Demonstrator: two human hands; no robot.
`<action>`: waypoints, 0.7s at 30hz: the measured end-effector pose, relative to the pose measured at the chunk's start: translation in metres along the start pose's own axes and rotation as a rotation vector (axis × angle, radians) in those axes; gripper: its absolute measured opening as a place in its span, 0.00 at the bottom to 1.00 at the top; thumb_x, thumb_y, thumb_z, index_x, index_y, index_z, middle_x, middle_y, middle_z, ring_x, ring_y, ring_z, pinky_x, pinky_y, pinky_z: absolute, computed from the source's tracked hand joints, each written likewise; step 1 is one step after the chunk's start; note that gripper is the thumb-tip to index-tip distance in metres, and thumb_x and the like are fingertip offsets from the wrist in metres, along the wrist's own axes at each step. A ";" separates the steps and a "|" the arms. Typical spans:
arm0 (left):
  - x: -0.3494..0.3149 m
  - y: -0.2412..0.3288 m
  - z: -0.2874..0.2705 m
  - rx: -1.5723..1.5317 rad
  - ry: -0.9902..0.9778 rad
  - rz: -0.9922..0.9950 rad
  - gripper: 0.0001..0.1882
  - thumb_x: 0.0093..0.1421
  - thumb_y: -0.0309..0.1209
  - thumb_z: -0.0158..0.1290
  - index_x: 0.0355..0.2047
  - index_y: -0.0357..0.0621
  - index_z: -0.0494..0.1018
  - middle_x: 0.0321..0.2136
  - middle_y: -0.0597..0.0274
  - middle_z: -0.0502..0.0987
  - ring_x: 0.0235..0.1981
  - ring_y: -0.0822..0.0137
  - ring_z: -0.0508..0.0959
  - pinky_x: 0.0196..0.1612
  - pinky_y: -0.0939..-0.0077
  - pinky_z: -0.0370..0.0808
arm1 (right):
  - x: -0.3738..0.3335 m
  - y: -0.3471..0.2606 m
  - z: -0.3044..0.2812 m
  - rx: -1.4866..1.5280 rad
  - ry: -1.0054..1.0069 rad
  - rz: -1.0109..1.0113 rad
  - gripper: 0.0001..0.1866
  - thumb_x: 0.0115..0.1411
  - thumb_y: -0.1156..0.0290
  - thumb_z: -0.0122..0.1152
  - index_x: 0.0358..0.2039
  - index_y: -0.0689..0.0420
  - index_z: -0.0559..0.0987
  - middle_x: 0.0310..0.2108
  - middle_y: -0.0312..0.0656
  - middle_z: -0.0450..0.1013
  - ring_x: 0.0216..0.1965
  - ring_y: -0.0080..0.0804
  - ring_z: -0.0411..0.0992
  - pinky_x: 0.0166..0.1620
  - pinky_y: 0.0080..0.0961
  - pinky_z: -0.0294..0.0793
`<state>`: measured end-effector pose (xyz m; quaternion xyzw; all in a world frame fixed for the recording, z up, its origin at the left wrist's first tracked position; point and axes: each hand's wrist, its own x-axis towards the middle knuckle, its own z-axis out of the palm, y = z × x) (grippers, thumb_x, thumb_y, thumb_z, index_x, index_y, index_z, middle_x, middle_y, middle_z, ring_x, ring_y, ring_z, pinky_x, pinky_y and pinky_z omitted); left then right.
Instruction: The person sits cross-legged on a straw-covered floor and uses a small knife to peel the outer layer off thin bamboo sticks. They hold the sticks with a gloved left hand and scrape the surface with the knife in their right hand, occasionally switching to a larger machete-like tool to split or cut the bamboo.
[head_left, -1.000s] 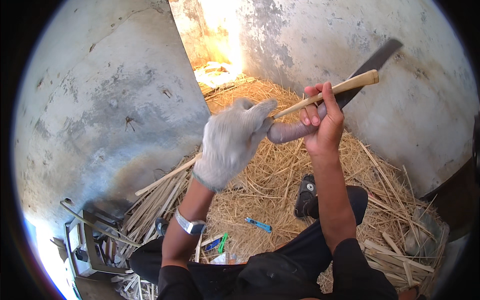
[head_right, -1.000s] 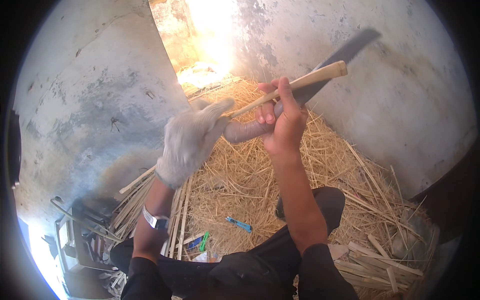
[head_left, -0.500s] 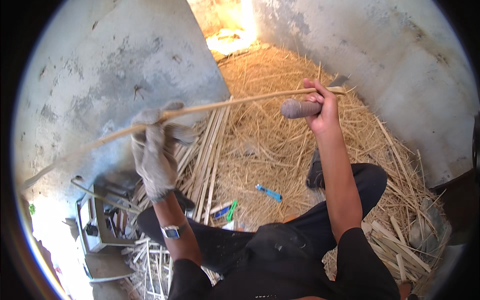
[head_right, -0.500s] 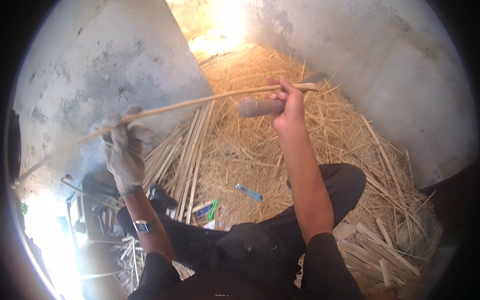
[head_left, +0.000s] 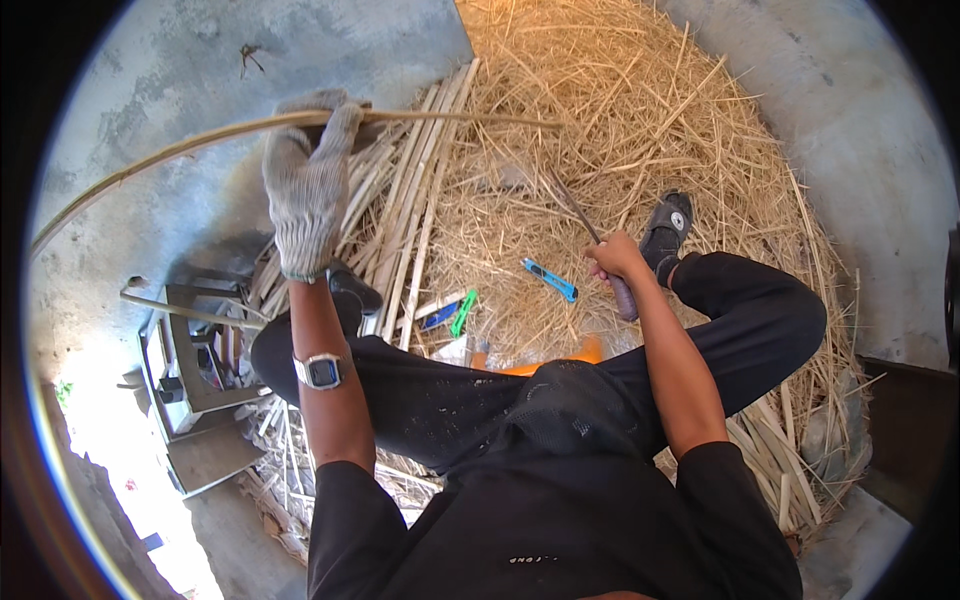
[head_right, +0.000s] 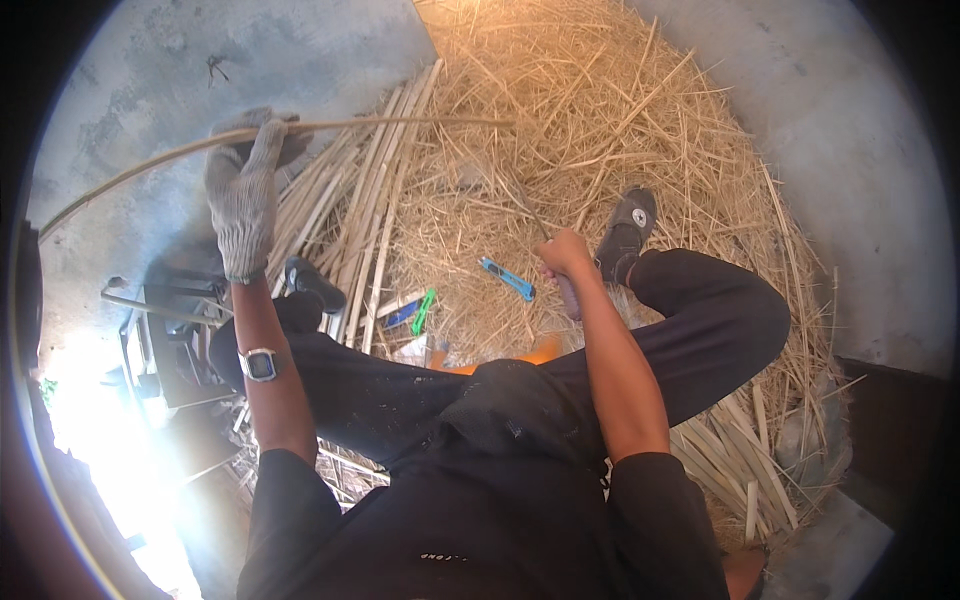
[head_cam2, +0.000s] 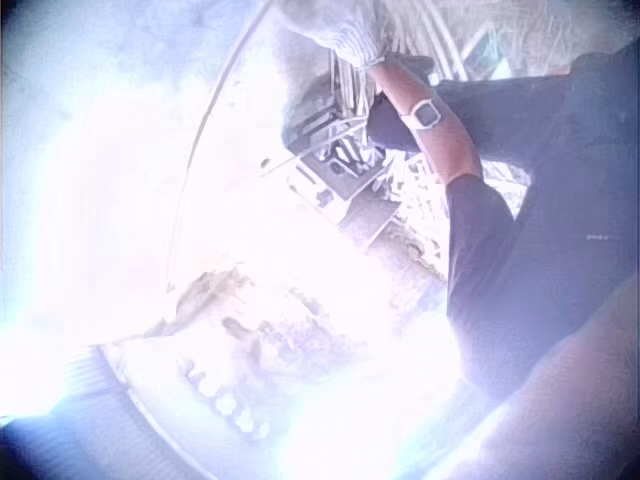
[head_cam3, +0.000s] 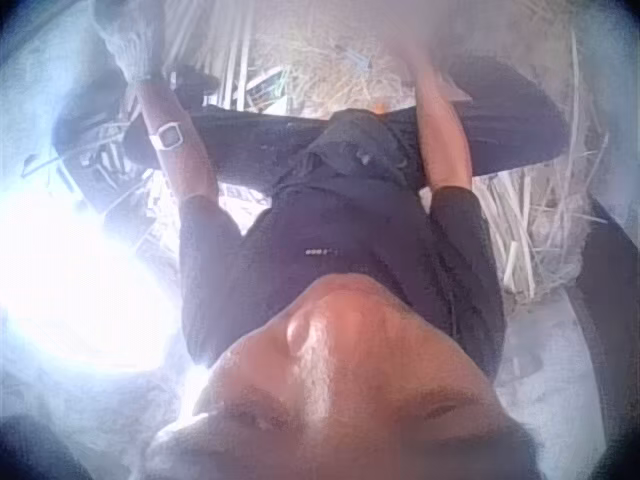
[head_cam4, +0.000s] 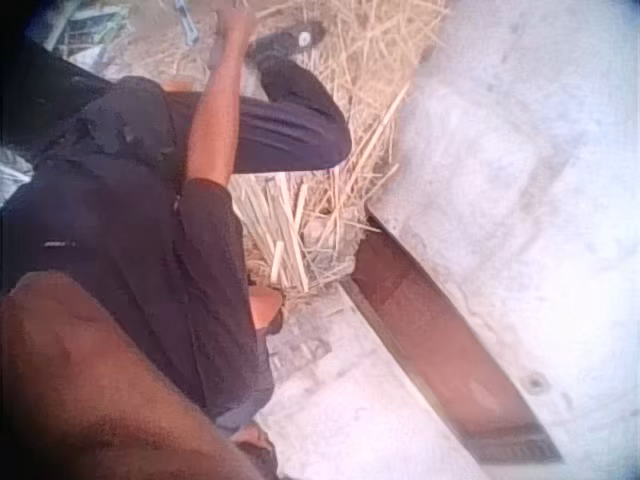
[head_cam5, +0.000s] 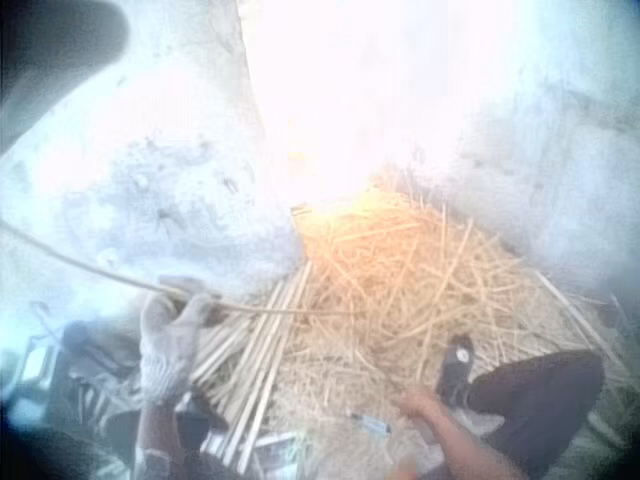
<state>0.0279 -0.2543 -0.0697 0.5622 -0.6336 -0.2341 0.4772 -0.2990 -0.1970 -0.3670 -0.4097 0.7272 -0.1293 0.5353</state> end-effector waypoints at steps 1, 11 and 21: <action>0.004 -0.004 0.001 -0.005 -0.012 -0.001 0.10 0.67 0.26 0.53 0.44 0.31 0.74 0.38 0.45 0.82 0.38 0.60 0.85 0.44 0.70 0.84 | 0.004 0.010 0.000 -0.112 0.019 -0.024 0.13 0.58 0.70 0.64 0.33 0.71 0.79 0.19 0.50 0.77 0.17 0.31 0.75 0.17 0.30 0.72; 0.033 -0.020 -0.001 -0.027 -0.173 -0.070 0.10 0.66 0.24 0.52 0.47 0.35 0.71 0.39 0.46 0.81 0.41 0.60 0.83 0.49 0.70 0.83 | -0.085 -0.038 -0.038 0.296 0.086 0.043 0.13 0.62 0.65 0.61 0.34 0.63 0.73 0.18 0.38 0.68 0.14 0.24 0.66 0.17 0.25 0.68; 0.034 -0.079 0.071 0.361 -0.156 0.029 0.14 0.59 0.39 0.63 0.40 0.44 0.77 0.27 0.59 0.82 0.27 0.70 0.82 0.29 0.76 0.78 | -0.132 -0.080 -0.013 0.367 0.143 -0.277 0.16 0.61 0.62 0.64 0.38 0.63 0.76 0.18 0.37 0.70 0.16 0.21 0.69 0.17 0.23 0.67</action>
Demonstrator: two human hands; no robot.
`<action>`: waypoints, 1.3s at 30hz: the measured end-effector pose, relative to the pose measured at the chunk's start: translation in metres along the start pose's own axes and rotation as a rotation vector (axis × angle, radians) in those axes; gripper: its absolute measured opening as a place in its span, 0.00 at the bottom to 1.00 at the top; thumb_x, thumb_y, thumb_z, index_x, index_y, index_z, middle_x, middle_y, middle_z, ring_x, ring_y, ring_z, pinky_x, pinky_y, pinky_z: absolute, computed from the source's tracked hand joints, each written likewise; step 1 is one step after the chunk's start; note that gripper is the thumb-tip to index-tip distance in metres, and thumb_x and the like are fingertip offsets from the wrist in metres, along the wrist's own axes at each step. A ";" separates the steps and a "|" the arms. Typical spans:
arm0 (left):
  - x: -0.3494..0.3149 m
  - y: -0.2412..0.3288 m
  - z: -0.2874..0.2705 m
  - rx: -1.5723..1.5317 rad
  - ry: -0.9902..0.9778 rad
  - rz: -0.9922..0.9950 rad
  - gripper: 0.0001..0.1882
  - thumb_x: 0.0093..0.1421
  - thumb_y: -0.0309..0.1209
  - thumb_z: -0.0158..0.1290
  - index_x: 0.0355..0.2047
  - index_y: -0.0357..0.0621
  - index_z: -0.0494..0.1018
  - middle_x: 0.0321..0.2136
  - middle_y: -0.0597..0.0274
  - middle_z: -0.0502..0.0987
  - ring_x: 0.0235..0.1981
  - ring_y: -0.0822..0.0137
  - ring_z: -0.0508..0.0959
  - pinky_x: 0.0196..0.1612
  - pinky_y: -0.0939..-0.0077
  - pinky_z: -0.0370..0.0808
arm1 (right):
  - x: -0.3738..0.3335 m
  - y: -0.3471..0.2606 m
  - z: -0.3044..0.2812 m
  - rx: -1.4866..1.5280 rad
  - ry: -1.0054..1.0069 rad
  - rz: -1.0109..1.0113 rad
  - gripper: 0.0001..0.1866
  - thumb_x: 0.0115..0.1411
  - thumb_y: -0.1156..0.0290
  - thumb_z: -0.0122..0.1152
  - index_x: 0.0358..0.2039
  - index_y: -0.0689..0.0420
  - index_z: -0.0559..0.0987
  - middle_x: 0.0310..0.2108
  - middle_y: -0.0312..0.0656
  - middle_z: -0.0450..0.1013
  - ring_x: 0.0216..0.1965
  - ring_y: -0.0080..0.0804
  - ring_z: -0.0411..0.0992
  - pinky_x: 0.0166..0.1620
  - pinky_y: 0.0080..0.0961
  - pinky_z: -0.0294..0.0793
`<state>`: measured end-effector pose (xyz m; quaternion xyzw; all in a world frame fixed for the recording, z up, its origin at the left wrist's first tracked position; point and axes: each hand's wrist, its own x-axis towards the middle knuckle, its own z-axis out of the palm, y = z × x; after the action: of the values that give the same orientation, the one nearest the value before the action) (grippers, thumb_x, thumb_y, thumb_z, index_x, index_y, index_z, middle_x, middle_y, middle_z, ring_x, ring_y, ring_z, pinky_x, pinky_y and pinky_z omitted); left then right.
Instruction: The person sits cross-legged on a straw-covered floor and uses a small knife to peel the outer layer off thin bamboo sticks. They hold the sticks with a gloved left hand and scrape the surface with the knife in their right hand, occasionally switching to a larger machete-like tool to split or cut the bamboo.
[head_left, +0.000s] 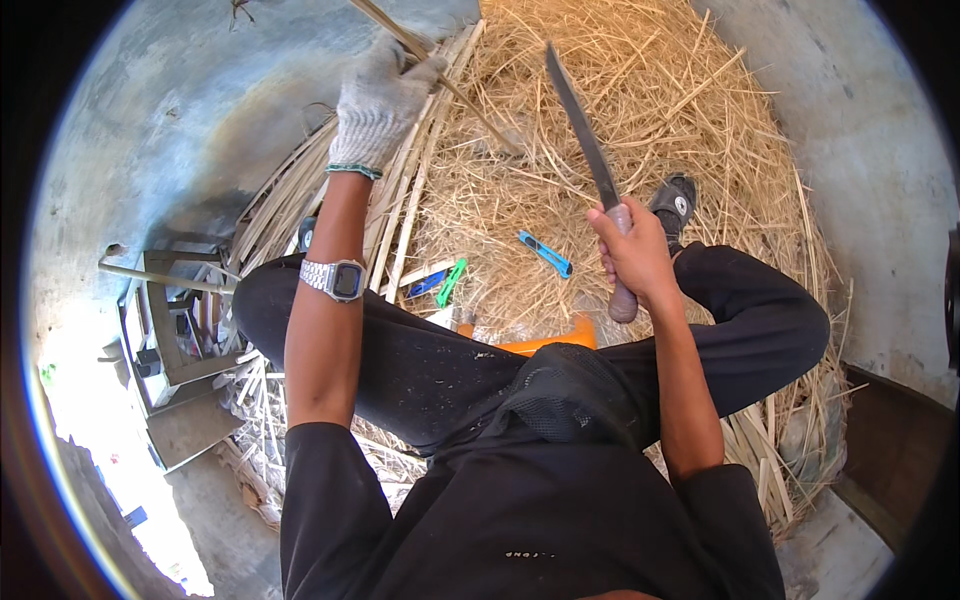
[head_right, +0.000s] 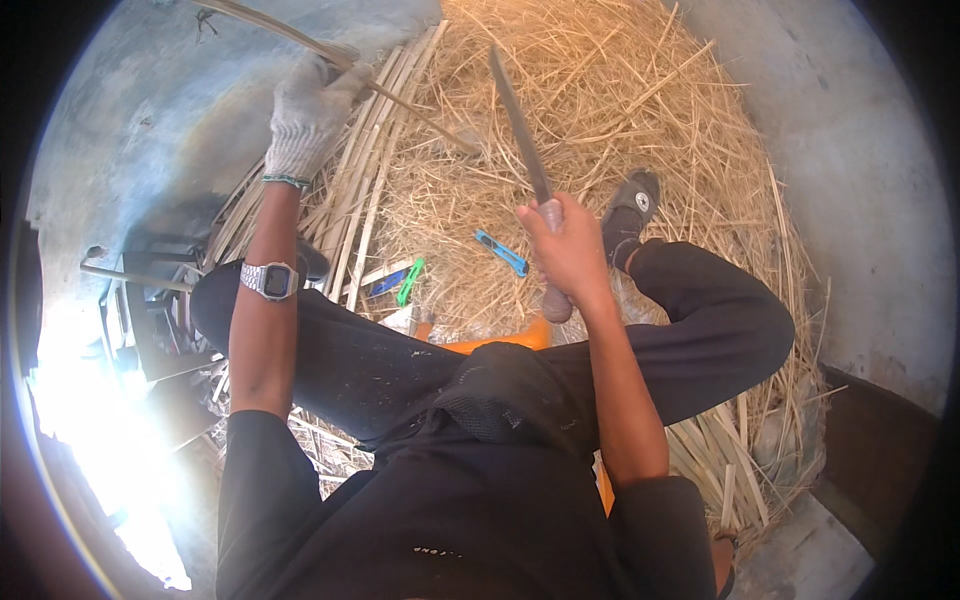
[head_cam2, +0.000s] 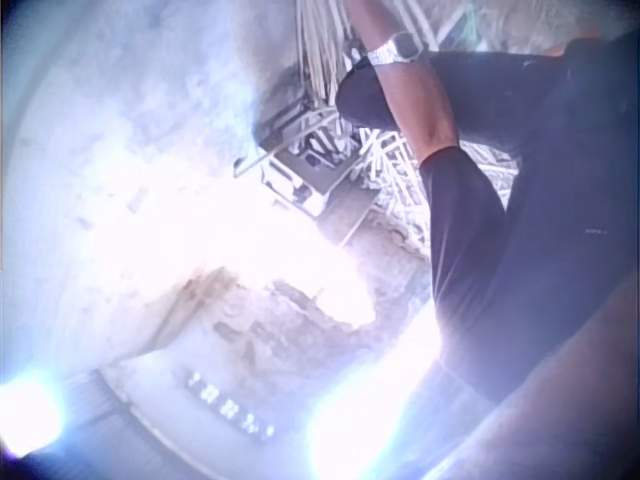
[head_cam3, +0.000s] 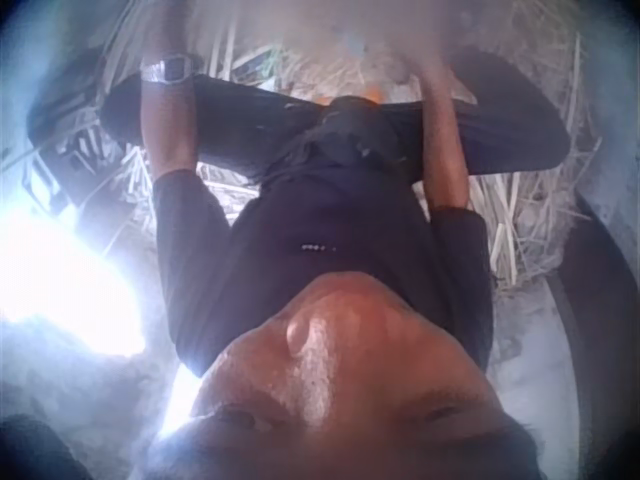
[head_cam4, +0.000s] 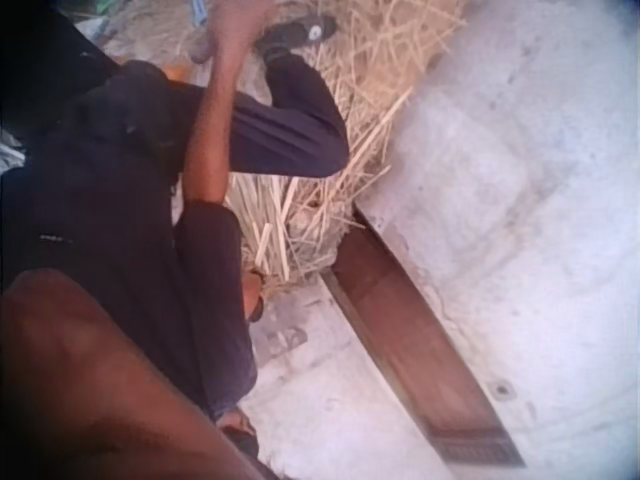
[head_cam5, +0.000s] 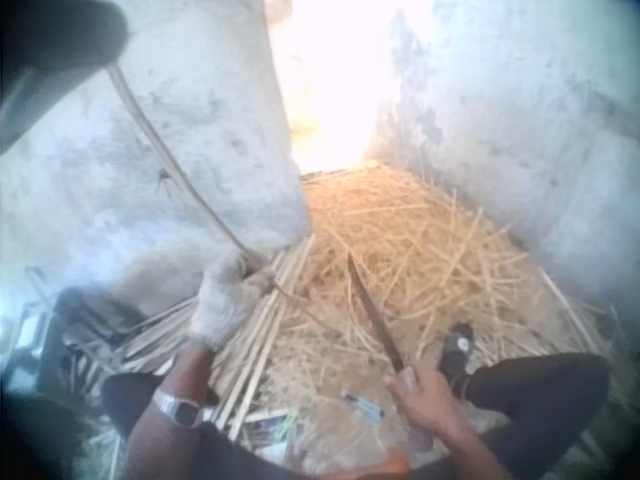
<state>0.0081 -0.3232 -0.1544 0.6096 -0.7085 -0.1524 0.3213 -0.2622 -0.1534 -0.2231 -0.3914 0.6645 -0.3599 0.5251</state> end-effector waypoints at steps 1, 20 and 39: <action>0.002 0.001 0.000 -0.030 0.023 -0.009 0.14 0.59 0.38 0.63 0.40 0.44 0.77 0.26 0.60 0.82 0.27 0.70 0.82 0.29 0.76 0.78 | 0.002 -0.001 0.002 -0.016 -0.015 -0.026 0.16 0.61 0.62 0.64 0.37 0.63 0.76 0.18 0.37 0.70 0.15 0.21 0.69 0.17 0.23 0.67; 0.028 0.007 0.013 -0.086 0.129 -0.154 0.10 0.61 0.35 0.58 0.37 0.43 0.76 0.26 0.57 0.83 0.27 0.69 0.85 0.30 0.78 0.82 | 0.008 0.031 0.062 -0.264 -0.026 -0.207 0.22 0.65 0.59 0.57 0.45 0.69 0.72 0.25 0.60 0.75 0.27 0.56 0.77 0.33 0.45 0.73; 0.015 -0.003 0.013 -0.092 0.176 -0.292 0.15 0.60 0.43 0.61 0.31 0.43 0.80 0.20 0.63 0.82 0.21 0.71 0.82 0.26 0.76 0.78 | 0.059 0.143 0.084 -0.574 -0.017 -0.142 0.20 0.63 0.59 0.57 0.40 0.68 0.75 0.25 0.60 0.76 0.23 0.53 0.77 0.30 0.44 0.76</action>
<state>0.0017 -0.3409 -0.1615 0.7017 -0.5737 -0.1758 0.3841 -0.2090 -0.1498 -0.3905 -0.5722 0.7059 -0.1897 0.3719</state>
